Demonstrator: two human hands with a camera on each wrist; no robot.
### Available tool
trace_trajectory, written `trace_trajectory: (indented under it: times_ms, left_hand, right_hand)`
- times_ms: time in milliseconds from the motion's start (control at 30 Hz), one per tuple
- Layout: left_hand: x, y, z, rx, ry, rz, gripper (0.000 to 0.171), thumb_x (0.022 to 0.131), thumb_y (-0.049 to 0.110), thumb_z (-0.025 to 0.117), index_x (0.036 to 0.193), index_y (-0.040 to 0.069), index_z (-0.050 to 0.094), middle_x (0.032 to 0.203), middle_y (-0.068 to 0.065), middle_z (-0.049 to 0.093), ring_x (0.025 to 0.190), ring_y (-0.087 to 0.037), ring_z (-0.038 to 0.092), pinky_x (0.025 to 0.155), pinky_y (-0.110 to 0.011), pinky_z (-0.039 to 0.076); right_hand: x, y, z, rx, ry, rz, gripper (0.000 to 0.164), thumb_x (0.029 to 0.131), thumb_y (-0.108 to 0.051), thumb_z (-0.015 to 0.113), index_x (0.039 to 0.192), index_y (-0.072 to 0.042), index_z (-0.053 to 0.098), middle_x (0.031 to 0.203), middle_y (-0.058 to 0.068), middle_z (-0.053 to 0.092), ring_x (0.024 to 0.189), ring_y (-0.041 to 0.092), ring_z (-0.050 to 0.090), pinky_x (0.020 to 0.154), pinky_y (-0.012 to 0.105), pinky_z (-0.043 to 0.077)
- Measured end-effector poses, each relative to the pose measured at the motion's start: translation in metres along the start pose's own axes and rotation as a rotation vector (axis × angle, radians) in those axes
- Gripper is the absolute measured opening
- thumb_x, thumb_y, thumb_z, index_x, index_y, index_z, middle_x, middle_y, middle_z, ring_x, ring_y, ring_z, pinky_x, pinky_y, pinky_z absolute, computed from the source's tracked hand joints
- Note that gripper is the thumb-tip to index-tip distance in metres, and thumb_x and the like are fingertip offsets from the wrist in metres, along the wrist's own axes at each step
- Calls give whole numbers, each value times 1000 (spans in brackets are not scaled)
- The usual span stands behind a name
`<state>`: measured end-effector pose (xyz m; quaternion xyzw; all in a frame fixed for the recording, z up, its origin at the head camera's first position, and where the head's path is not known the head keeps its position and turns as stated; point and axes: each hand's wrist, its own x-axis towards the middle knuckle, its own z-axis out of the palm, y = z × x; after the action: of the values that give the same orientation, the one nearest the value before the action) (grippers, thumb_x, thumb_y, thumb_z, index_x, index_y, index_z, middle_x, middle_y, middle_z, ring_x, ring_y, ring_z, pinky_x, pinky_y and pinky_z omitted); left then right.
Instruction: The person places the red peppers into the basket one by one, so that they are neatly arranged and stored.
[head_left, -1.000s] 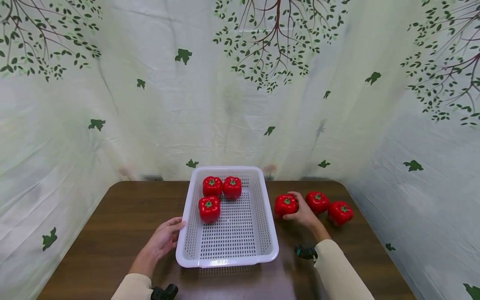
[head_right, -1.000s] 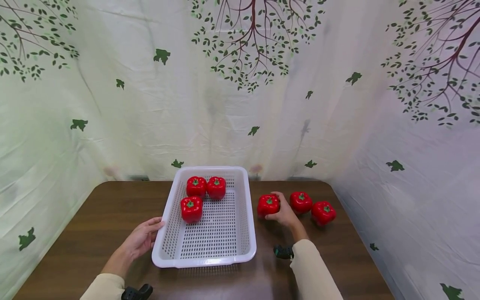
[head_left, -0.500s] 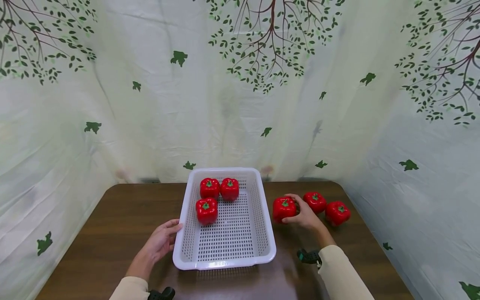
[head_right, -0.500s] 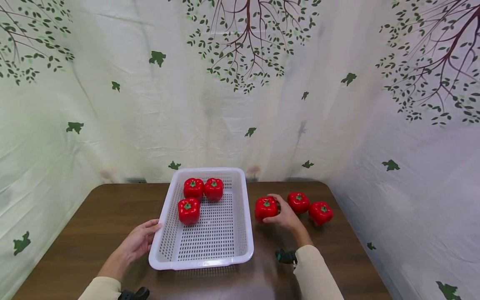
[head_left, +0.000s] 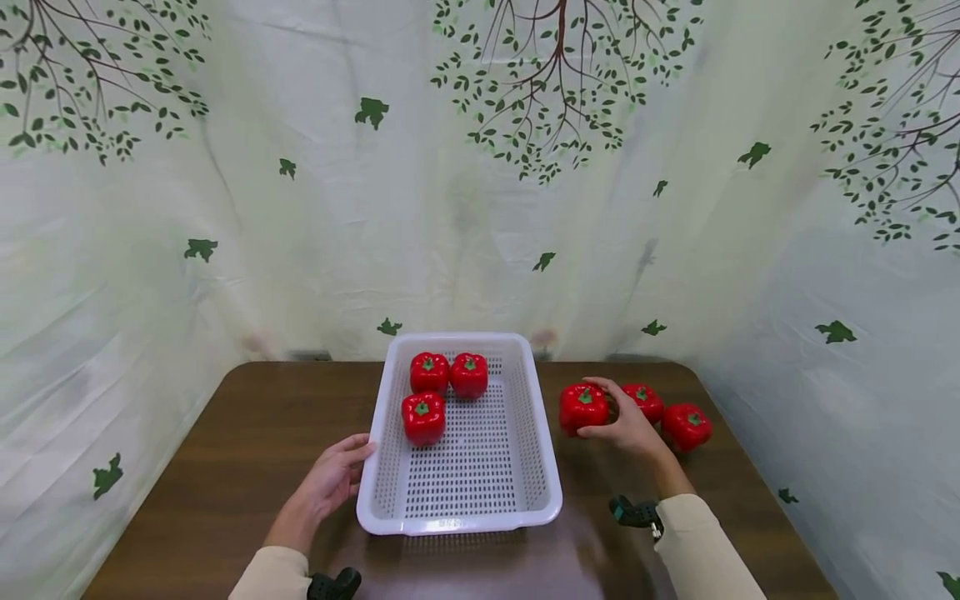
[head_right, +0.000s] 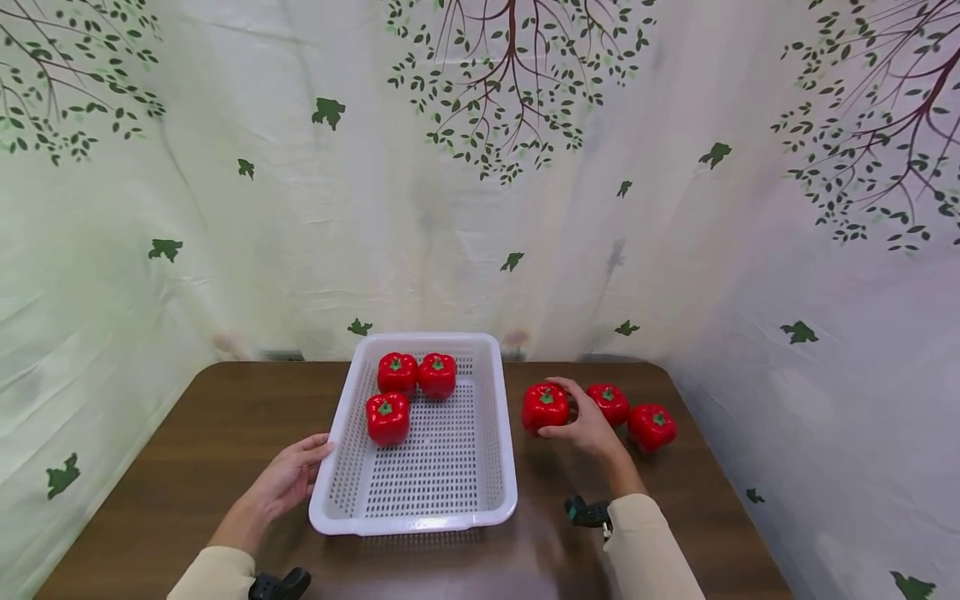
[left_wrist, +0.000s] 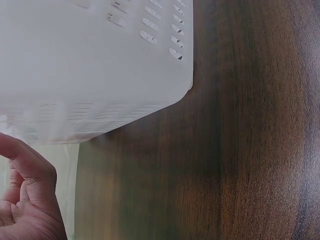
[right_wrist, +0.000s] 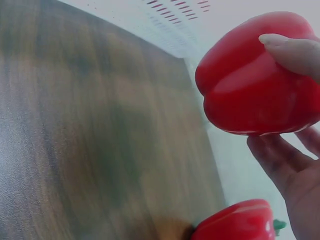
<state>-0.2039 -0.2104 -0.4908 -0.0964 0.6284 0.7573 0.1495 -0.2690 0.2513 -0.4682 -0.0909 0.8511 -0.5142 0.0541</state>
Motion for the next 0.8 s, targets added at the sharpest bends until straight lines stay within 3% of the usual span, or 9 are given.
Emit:
trace_trajectory:
  times_ms: [167, 533, 800]
  left_hand:
    - [1, 1, 2, -11, 0, -1, 24, 98, 21, 56, 117, 8, 53, 108, -6, 66, 99, -26, 67, 83, -41, 55]
    - [1, 1, 3, 6, 15, -1, 30, 98, 23, 57, 121, 5, 52, 112, -9, 66, 101, -28, 66, 84, -43, 55]
    - [1, 1, 2, 10, 19, -6, 31, 98, 23, 56, 123, 6, 52, 110, -7, 66, 100, -27, 66, 83, -42, 55]
  right_hand:
    - [-2, -7, -3, 14, 0, -20, 80, 77, -22, 81, 144, -25, 37, 146, 18, 36, 127, 44, 37, 93, 57, 47]
    - [-3, -18, -2, 21, 23, -38, 80, 77, -18, 81, 144, -28, 39, 146, 15, 38, 127, 43, 39, 92, 54, 48]
    - [1, -29, 2, 39, -6, -62, 83, 76, -13, 80, 145, -22, 35, 144, 18, 38, 128, 43, 39, 90, 50, 51]
